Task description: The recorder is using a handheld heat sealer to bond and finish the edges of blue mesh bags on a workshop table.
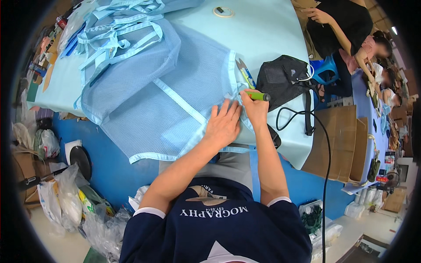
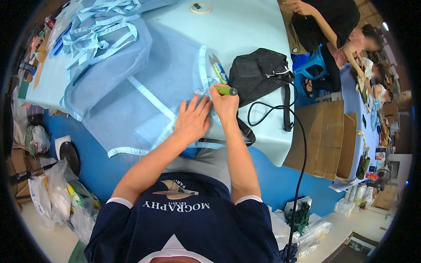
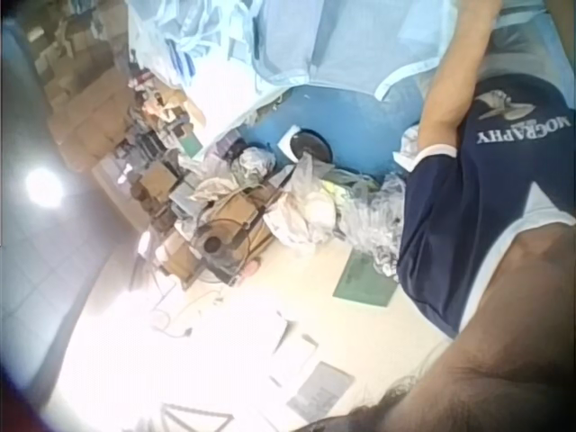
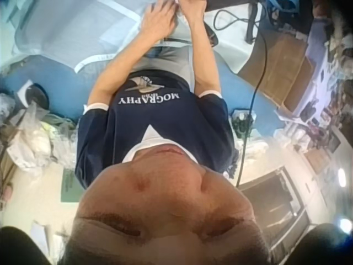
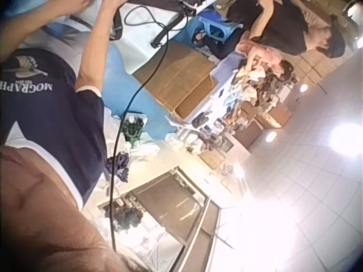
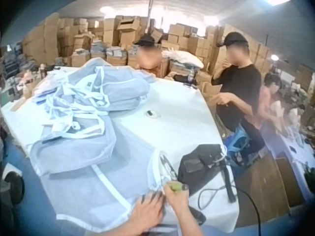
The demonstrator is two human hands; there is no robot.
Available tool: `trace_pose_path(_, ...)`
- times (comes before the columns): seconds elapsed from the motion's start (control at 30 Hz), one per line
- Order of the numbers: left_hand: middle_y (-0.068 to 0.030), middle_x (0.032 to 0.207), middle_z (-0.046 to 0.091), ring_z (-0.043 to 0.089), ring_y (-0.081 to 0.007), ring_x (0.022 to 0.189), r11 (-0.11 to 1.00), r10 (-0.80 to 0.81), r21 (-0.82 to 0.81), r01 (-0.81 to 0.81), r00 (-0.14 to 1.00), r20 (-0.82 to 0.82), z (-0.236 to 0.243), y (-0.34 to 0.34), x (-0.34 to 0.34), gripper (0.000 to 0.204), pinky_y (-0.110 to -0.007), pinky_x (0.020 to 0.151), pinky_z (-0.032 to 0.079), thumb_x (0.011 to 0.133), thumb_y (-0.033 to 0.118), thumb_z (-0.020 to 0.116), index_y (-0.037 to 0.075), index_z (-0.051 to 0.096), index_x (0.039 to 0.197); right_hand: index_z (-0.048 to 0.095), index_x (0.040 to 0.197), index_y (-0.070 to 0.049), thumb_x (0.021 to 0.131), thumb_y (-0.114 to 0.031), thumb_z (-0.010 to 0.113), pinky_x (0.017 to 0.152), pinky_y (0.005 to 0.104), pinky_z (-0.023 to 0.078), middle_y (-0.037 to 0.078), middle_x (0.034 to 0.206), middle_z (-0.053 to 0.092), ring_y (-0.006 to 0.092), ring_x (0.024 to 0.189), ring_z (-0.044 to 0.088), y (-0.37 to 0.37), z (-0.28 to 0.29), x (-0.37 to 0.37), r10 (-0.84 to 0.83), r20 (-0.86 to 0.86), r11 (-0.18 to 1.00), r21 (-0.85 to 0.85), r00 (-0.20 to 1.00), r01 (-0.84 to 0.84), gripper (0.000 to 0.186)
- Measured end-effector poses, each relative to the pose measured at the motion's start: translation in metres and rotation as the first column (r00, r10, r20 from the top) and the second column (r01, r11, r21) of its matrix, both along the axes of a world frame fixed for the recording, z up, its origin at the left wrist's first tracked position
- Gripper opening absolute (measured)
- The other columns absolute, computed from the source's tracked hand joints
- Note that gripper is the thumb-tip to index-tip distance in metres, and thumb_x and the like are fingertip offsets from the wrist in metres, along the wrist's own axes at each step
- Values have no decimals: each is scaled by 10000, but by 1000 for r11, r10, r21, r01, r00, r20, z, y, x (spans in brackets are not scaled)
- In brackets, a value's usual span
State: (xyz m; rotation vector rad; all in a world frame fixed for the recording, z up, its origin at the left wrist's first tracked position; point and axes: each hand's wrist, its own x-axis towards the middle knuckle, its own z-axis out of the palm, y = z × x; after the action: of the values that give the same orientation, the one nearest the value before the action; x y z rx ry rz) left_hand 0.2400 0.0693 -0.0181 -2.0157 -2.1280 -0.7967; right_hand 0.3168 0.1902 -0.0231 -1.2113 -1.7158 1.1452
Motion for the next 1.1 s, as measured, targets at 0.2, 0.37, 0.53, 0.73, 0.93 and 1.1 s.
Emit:
trace_pose_path(0.2,-99,1246,503,404,-296,1187,1000,-7,-20,7,1000,-8,1,1,1,469,-457,895,311,761,182,565,37,514,1204,659,852,23,769,-151,687,579,254,475,71,692,644,122,609,587,1,-10,1,25,-171,998,-47,985,-34,195)
trace_pose_path(0.37,-86,1258,494,397,-294,1192,999,-2,-33,2,1000,-5,0,1,0,467,-454,902,305,765,186,564,48,510,1209,658,856,23,763,-132,689,573,252,477,69,699,647,113,616,589,-3,-2,0,-3,-211,996,-91,977,-17,184)
trace_pose_path(0.53,-84,1260,492,397,-293,1194,999,2,-50,-2,1000,2,2,2,0,473,-453,903,305,766,183,566,51,500,1216,641,918,30,783,-81,676,567,213,441,46,739,621,74,638,548,-4,9,0,21,-23,997,-78,1000,-22,178)
trace_pose_path(0.73,-97,1259,489,400,-292,1183,1000,6,-25,-6,1000,-26,1,0,2,472,-443,892,311,761,184,569,33,512,1204,647,901,29,772,-95,693,591,218,451,44,752,626,82,659,555,-8,10,3,38,-89,998,-40,995,-41,184)
trace_pose_path(0.93,-105,1247,498,405,-289,1177,1000,4,20,-4,1000,-8,-1,-4,2,456,-428,877,313,731,172,587,20,546,1159,660,861,20,739,-156,716,588,257,487,82,728,658,122,639,609,-5,-3,2,52,6,998,21,999,-52,222)
trace_pose_path(1.1,-88,1195,537,447,-286,1151,989,-128,88,120,987,100,7,-26,0,383,-441,860,352,680,91,605,51,577,1060,663,836,8,745,-148,718,605,257,476,48,729,647,116,638,577,4,-15,1,88,-145,996,27,985,-85,189)
